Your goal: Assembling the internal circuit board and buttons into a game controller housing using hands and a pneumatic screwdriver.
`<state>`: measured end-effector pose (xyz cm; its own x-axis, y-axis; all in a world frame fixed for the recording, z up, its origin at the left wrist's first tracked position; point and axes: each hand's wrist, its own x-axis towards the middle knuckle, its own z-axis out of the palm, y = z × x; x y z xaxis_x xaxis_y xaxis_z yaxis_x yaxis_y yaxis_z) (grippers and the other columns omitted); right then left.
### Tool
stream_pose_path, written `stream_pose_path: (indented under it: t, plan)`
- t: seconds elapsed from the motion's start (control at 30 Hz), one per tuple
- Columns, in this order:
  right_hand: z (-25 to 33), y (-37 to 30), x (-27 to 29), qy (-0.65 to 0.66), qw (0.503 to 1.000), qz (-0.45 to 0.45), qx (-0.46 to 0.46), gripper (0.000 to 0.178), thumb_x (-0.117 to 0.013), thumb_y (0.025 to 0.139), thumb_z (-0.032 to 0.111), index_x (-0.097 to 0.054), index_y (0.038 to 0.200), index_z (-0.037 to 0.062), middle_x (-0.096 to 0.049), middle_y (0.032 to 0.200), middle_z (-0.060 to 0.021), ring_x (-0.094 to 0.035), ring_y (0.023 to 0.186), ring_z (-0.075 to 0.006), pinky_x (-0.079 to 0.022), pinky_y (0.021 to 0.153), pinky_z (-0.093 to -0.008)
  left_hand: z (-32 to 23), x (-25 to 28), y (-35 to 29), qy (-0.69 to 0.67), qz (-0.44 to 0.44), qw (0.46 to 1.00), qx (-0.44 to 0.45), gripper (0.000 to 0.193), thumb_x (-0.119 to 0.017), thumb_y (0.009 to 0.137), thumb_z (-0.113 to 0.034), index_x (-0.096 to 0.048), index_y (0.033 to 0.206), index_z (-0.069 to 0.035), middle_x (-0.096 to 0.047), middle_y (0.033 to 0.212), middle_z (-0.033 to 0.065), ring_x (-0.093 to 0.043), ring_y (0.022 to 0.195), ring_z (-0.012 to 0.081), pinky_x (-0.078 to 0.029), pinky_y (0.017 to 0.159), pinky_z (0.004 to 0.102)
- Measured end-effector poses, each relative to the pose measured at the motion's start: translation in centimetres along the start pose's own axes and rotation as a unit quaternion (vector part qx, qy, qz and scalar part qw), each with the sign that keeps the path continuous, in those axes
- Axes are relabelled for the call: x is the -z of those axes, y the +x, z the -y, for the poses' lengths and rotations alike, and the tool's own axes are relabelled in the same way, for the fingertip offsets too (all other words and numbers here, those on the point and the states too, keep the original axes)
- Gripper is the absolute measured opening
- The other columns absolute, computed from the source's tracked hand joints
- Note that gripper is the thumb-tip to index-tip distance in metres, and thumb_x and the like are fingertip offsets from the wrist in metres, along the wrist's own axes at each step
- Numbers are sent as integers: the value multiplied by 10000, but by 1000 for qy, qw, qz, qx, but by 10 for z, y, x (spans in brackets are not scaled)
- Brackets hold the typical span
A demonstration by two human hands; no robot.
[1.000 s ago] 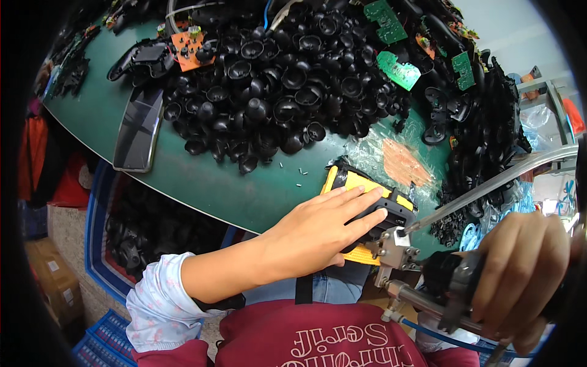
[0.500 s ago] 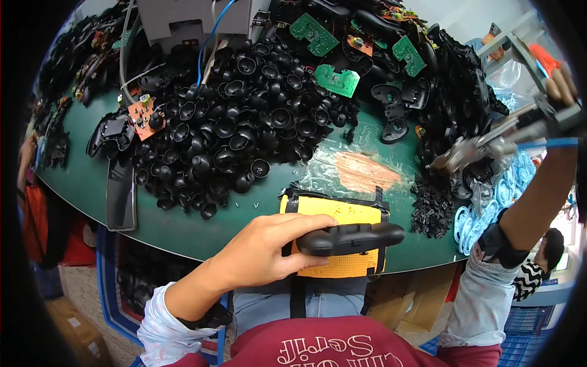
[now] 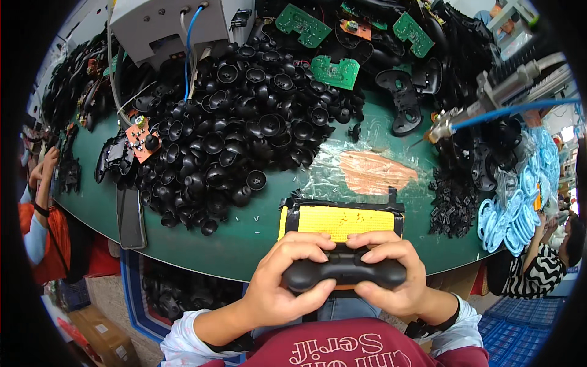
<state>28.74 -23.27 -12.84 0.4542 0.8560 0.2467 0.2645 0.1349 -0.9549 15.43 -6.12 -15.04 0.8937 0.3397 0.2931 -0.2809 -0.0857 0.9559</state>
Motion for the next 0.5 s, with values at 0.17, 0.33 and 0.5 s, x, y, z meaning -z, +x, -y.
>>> stream_pose_path:
  t: [0.17,0.33,0.5]
  plan:
    - [-9,-1,-9,4,998,-60,20,339,-748,789,-10,-525,1042,24,-603,1100,-198,-619,1046,-289,-494,894,-368,1,-17,-3,40,-66,997,-15,333,-717,778,-7,-481,1011,-39,-592,1100,204,-588,1068,275,-456,973,411]
    - [18,27,13,-3,990,131,48,695,-859,746,201,-472,1307,62,-559,1269,-192,-571,1145,-332,-454,965,-414,-49,36,24,106,52,993,-12,342,-755,724,-23,-525,977,-34,-630,999,177,-621,928,262,-493,848,378]
    - [27,45,43,-130,979,156,-8,577,-838,750,210,-589,1243,43,-550,1311,-187,-565,1188,-325,-462,976,-385,-113,129,14,425,332,824,173,585,-877,651,-407,-650,1057,-53,-649,1037,100,-590,1013,309,-451,889,402]
